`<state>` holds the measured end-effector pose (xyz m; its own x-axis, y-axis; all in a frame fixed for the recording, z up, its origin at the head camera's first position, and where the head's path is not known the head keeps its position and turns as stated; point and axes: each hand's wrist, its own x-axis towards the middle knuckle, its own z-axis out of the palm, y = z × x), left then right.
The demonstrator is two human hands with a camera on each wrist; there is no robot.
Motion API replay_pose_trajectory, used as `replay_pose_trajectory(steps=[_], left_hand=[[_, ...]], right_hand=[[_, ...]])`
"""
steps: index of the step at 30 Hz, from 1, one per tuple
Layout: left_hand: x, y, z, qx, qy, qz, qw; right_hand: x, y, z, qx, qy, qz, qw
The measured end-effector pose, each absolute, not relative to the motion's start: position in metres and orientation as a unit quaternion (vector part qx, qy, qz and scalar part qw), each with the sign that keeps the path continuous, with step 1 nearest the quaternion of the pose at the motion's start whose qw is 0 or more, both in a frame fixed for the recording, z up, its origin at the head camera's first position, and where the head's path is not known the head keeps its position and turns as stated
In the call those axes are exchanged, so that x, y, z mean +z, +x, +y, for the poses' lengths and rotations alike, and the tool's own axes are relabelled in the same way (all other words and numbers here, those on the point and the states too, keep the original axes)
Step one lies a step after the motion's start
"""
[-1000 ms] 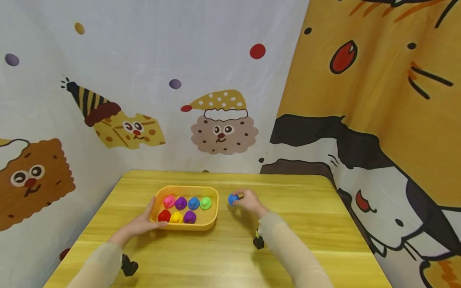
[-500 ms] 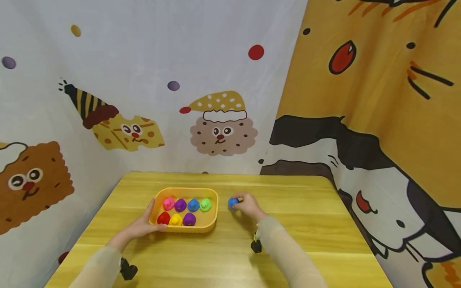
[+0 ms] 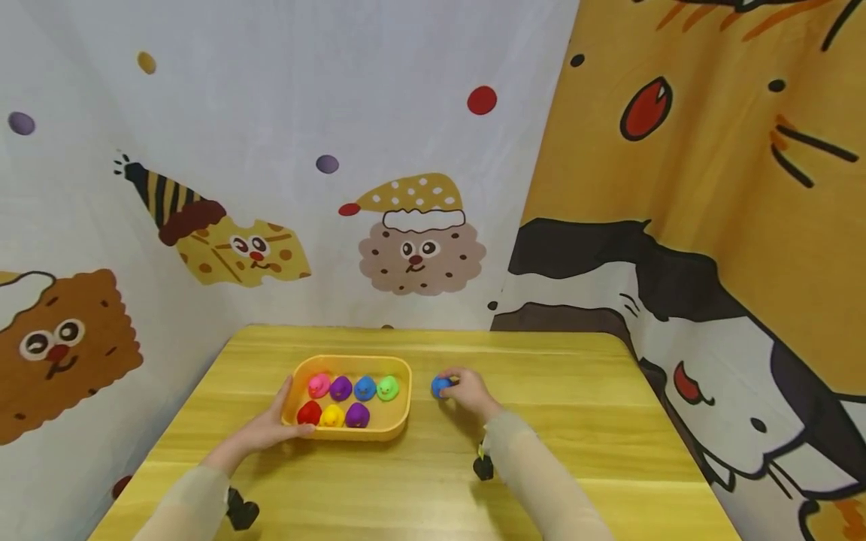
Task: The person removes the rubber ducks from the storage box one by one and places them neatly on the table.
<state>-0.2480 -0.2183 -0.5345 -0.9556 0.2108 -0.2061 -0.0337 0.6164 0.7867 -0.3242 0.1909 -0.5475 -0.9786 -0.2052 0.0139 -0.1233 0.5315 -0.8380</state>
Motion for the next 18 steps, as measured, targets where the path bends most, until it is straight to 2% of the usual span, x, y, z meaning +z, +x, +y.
replay_pose_trajectory(steps=[18], left_hand=[[-0.5337, -0.2471, -0.2174, 0.445, 0.046, 0.883, 0.143]], right_hand=[[-0.5524, -0.3276, 0.1911, -0.472, -0.092, 0.875, 0.06]])
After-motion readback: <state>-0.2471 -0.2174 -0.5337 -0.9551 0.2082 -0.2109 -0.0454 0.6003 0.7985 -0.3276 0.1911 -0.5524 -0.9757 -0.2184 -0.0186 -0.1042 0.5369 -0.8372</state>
